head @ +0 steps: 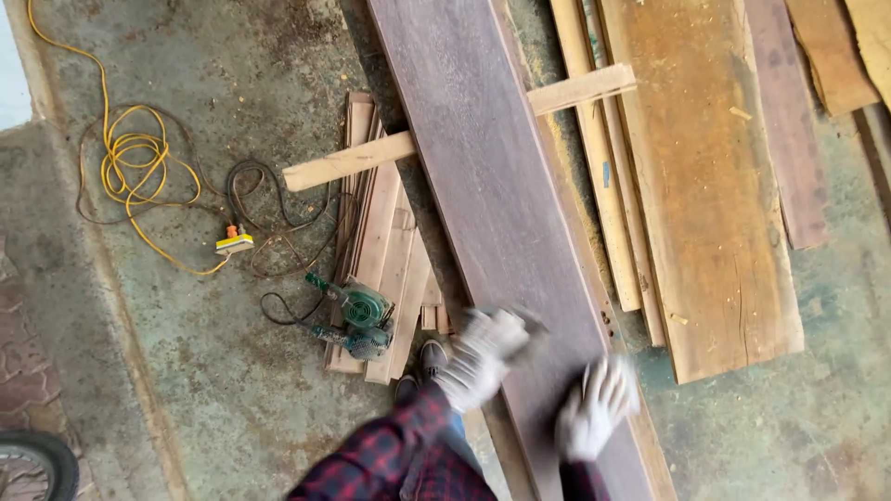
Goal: The person sands a long wooden plank resting on supports. They first rub the plank's surface by hand with sandpaper, repositioning the plank and sanding its edges, then pick up an electric belt sander and run it along the plank's surface, steadying the sandpaper pad with the other hand.
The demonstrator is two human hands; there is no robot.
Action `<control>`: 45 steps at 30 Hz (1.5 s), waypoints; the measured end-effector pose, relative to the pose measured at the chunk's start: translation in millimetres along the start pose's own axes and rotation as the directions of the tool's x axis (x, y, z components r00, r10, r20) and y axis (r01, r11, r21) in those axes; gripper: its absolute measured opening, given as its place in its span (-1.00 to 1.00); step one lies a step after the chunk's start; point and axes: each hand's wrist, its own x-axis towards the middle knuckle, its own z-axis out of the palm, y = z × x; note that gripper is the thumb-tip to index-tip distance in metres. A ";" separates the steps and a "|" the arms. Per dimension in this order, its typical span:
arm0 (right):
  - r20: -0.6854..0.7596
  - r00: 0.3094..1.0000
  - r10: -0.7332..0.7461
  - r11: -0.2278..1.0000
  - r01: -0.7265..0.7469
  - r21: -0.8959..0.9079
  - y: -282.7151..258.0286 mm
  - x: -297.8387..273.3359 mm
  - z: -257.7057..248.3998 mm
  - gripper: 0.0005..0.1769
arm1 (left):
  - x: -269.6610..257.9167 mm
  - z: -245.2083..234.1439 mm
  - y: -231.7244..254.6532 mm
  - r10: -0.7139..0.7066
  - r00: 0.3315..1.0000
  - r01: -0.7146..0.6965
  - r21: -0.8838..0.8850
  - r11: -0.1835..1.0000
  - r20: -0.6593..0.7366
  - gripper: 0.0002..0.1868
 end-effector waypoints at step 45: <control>0.181 0.753 -0.632 0.674 0.419 0.608 -530.3 -327.0 81.4 -0.68 | -539.5 -3.4 -160.1 -0.957 0.287 -0.333 -0.941 -0.055 -0.045 -0.36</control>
